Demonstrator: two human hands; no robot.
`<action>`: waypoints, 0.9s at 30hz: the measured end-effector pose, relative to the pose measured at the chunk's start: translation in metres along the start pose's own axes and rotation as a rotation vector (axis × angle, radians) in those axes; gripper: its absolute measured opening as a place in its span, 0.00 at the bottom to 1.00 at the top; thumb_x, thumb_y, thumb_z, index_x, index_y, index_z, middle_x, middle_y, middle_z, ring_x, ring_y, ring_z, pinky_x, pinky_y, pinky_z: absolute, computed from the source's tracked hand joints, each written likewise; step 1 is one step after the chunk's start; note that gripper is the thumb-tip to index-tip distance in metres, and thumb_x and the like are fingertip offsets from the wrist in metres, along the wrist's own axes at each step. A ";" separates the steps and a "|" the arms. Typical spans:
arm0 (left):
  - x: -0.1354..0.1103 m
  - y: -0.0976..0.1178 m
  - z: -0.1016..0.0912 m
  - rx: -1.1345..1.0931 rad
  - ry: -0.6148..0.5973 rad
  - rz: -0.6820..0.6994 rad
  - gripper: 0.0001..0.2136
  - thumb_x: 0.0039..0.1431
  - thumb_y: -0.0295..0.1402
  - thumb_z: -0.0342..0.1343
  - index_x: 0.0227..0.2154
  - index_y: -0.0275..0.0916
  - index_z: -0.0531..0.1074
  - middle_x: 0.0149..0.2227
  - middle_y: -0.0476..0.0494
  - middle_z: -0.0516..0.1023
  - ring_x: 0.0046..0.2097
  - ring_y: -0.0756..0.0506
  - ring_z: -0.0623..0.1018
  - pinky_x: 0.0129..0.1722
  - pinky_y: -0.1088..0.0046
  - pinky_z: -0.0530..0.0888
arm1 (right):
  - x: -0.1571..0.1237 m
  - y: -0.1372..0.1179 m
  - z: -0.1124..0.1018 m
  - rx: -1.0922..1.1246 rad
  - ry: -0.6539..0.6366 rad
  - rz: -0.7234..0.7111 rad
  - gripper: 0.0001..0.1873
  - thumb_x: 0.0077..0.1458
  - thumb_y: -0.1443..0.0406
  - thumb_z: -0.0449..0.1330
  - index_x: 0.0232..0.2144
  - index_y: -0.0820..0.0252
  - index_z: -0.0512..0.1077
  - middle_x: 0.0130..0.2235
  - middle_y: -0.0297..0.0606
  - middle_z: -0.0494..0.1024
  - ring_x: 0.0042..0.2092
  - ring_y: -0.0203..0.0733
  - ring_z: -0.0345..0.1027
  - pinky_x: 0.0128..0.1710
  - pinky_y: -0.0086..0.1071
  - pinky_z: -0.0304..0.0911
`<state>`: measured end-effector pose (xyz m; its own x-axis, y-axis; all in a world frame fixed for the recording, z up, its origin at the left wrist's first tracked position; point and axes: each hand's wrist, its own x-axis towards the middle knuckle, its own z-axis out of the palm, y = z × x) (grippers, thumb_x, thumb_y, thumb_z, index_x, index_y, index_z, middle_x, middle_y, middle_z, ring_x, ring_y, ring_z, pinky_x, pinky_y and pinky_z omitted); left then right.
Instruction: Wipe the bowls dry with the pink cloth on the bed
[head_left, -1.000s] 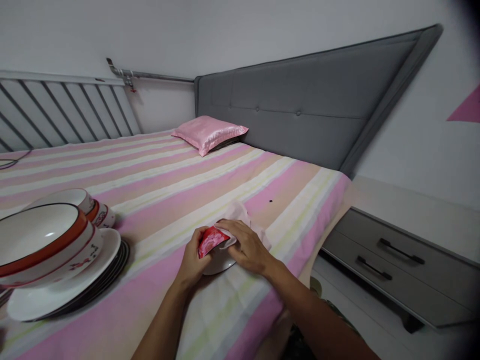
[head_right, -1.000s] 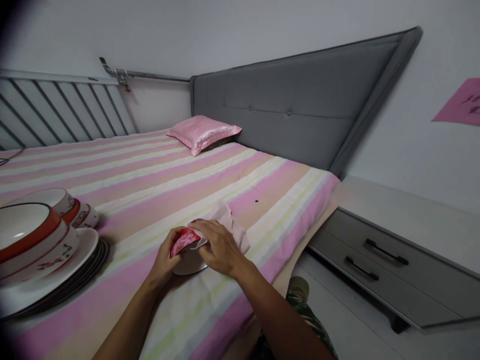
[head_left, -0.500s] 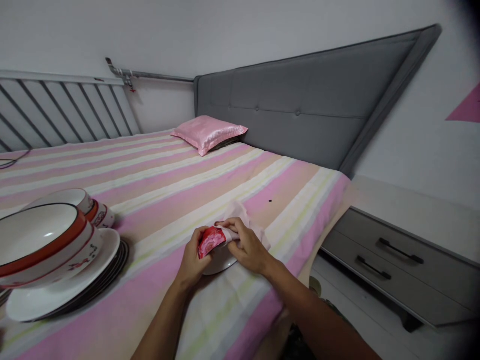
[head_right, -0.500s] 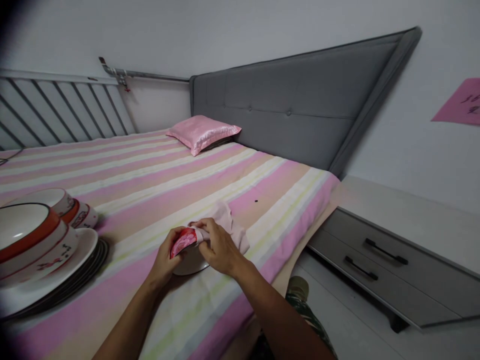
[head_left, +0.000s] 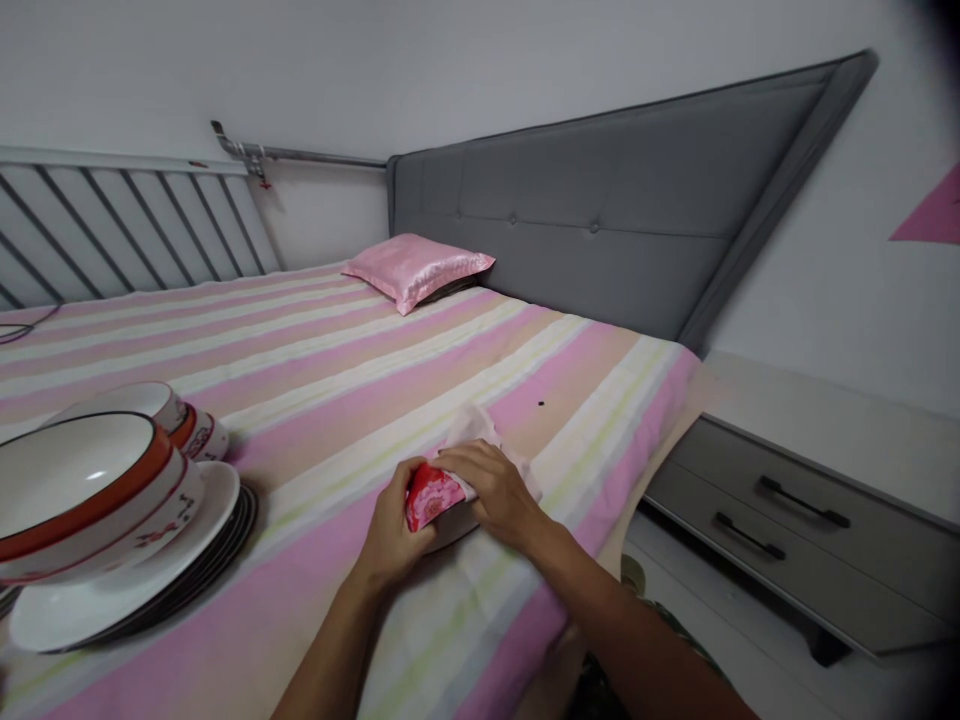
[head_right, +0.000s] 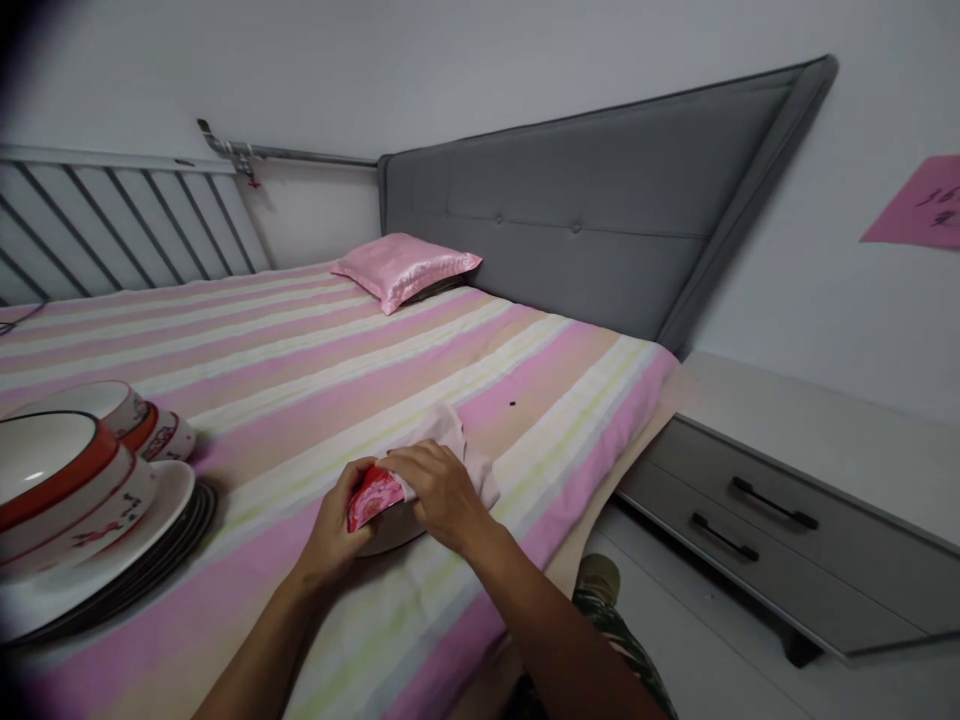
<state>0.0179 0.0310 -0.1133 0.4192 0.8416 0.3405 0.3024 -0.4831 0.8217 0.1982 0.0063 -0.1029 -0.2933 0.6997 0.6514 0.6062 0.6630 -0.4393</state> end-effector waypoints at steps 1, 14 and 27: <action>0.000 0.000 0.000 0.006 0.005 -0.002 0.26 0.37 0.30 0.51 0.46 0.38 0.62 0.43 0.42 0.73 0.45 0.38 0.73 0.47 0.60 0.69 | 0.000 0.001 0.001 0.021 0.004 0.005 0.37 0.36 0.80 0.46 0.51 0.59 0.70 0.51 0.41 0.75 0.52 0.44 0.65 0.52 0.41 0.62; 0.003 -0.005 0.001 -0.031 0.054 -0.071 0.24 0.38 0.31 0.52 0.44 0.39 0.63 0.42 0.43 0.74 0.46 0.38 0.73 0.48 0.60 0.69 | -0.005 0.017 0.018 0.222 0.077 0.252 0.36 0.40 0.80 0.48 0.51 0.55 0.72 0.52 0.37 0.75 0.56 0.38 0.67 0.56 0.33 0.62; 0.004 -0.014 0.000 -0.122 0.126 -0.139 0.22 0.38 0.32 0.52 0.42 0.38 0.65 0.41 0.42 0.73 0.45 0.38 0.72 0.47 0.61 0.67 | -0.013 0.032 0.036 0.265 0.141 0.531 0.28 0.45 0.76 0.51 0.46 0.51 0.76 0.41 0.33 0.82 0.46 0.43 0.75 0.49 0.34 0.67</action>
<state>0.0156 0.0415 -0.1231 0.2678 0.9254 0.2682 0.2410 -0.3338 0.9113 0.1948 0.0275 -0.1479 0.1105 0.9228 0.3692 0.4329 0.2897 -0.8536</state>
